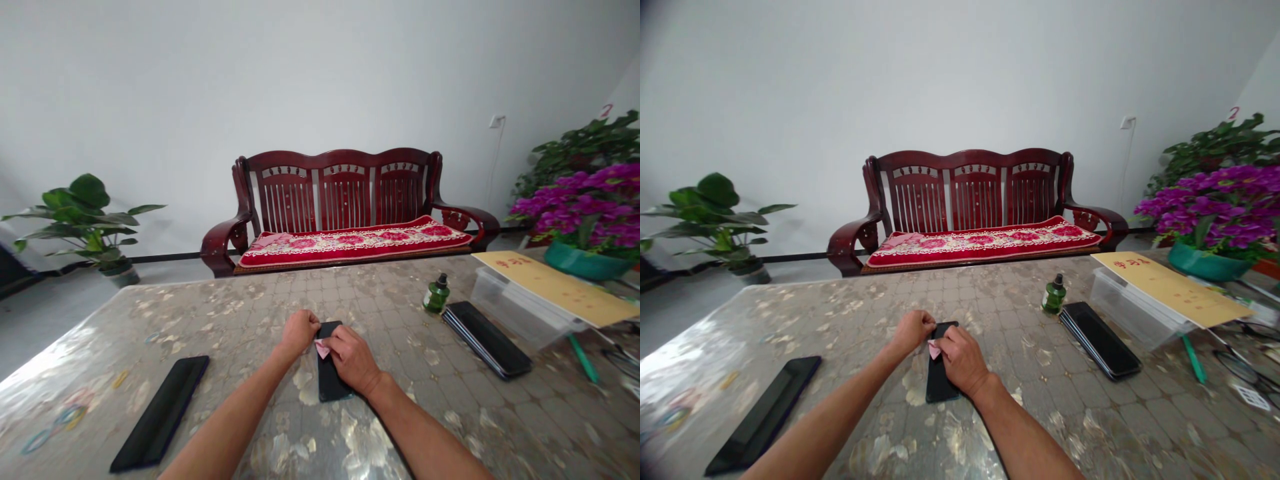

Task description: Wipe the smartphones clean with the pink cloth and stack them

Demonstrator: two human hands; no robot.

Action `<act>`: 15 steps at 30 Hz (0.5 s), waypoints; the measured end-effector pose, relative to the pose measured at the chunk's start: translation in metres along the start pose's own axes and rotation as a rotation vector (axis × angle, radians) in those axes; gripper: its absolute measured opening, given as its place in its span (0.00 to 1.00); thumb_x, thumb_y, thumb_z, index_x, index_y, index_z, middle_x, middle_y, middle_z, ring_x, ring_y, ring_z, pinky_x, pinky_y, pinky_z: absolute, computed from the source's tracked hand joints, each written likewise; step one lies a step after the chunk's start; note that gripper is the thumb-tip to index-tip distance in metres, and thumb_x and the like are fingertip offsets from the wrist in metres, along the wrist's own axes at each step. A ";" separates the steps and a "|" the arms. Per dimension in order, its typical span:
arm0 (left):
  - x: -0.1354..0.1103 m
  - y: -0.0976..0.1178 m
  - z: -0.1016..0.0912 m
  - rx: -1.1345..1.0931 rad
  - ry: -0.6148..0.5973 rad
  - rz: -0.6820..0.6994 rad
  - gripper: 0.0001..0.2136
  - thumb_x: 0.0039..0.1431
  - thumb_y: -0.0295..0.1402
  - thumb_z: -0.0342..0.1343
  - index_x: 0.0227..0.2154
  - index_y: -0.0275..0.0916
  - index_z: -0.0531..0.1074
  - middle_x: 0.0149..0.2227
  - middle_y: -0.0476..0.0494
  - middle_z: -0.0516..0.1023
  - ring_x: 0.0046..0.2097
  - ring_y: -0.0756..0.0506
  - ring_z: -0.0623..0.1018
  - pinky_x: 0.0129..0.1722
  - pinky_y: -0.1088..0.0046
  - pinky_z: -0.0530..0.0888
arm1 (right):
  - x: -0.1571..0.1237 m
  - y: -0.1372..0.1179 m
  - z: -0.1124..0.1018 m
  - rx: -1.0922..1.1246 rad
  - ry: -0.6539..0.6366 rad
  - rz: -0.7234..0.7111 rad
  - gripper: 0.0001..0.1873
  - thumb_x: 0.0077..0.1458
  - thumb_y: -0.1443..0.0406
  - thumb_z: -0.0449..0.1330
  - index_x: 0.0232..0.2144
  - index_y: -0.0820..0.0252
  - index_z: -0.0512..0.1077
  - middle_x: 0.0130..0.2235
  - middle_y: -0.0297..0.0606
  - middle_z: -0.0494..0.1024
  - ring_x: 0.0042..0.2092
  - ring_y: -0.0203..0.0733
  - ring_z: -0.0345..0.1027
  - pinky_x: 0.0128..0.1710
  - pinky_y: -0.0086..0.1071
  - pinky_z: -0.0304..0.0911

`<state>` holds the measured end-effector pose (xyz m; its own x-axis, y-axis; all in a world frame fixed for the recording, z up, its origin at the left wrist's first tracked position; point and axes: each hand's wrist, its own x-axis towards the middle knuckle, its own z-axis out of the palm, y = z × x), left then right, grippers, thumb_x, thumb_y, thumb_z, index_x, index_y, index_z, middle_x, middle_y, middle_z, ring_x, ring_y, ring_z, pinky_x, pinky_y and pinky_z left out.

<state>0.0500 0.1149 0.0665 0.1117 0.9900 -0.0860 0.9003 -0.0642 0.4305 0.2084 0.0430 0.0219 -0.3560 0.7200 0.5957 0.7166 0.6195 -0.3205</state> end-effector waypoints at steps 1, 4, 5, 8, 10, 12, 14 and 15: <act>0.000 -0.001 0.000 -0.005 0.001 0.006 0.06 0.54 0.26 0.58 0.30 0.37 0.81 0.33 0.44 0.83 0.36 0.47 0.79 0.34 0.77 0.67 | 0.000 0.000 0.000 0.001 -0.002 0.002 0.10 0.63 0.70 0.56 0.38 0.57 0.77 0.34 0.37 0.71 0.38 0.41 0.64 0.38 0.31 0.61; 0.000 -0.004 0.001 -0.020 0.012 0.030 0.07 0.55 0.26 0.57 0.31 0.37 0.81 0.33 0.45 0.83 0.37 0.47 0.79 0.35 0.78 0.68 | 0.000 -0.001 -0.001 0.008 -0.007 0.004 0.10 0.64 0.69 0.55 0.37 0.57 0.77 0.34 0.37 0.71 0.38 0.40 0.63 0.38 0.31 0.61; 0.000 -0.005 0.002 -0.025 0.015 0.038 0.07 0.56 0.26 0.57 0.31 0.36 0.81 0.33 0.45 0.83 0.37 0.47 0.79 0.35 0.78 0.68 | 0.000 -0.001 -0.001 0.010 -0.010 0.004 0.10 0.64 0.69 0.55 0.37 0.57 0.77 0.34 0.37 0.71 0.38 0.40 0.63 0.38 0.31 0.61; 0.001 -0.008 0.003 -0.034 0.019 0.052 0.07 0.55 0.26 0.57 0.32 0.36 0.81 0.32 0.45 0.82 0.36 0.47 0.78 0.35 0.77 0.68 | 0.001 -0.001 -0.001 0.012 -0.023 0.006 0.10 0.64 0.69 0.54 0.37 0.57 0.76 0.34 0.37 0.71 0.38 0.41 0.63 0.38 0.31 0.60; 0.002 -0.008 0.003 -0.034 0.018 0.055 0.07 0.54 0.26 0.57 0.32 0.36 0.81 0.32 0.45 0.82 0.35 0.47 0.78 0.35 0.77 0.68 | 0.001 -0.002 -0.002 0.012 -0.028 0.009 0.10 0.64 0.70 0.55 0.37 0.57 0.76 0.34 0.37 0.70 0.38 0.41 0.63 0.38 0.31 0.60; 0.002 -0.009 0.003 -0.030 0.015 0.057 0.07 0.55 0.26 0.57 0.32 0.36 0.80 0.32 0.45 0.82 0.36 0.47 0.78 0.35 0.76 0.68 | 0.002 -0.002 -0.003 0.012 -0.025 0.008 0.09 0.63 0.70 0.55 0.36 0.58 0.76 0.34 0.37 0.70 0.38 0.40 0.63 0.38 0.31 0.60; 0.003 -0.009 0.003 -0.021 0.008 0.059 0.07 0.56 0.26 0.56 0.33 0.36 0.80 0.33 0.45 0.82 0.37 0.47 0.78 0.36 0.77 0.68 | 0.002 -0.003 -0.003 0.010 -0.019 0.002 0.09 0.63 0.70 0.55 0.36 0.58 0.76 0.33 0.37 0.70 0.38 0.40 0.63 0.38 0.30 0.60; 0.003 -0.009 0.003 -0.015 0.002 0.060 0.07 0.57 0.26 0.56 0.33 0.36 0.79 0.33 0.45 0.82 0.37 0.47 0.78 0.36 0.77 0.68 | 0.002 -0.003 -0.003 0.009 -0.016 -0.001 0.09 0.63 0.70 0.55 0.36 0.57 0.76 0.33 0.37 0.70 0.37 0.40 0.63 0.38 0.30 0.60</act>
<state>0.0433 0.1180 0.0595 0.1642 0.9847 -0.0581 0.8855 -0.1212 0.4486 0.2073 0.0417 0.0267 -0.3664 0.7245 0.5838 0.7112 0.6226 -0.3264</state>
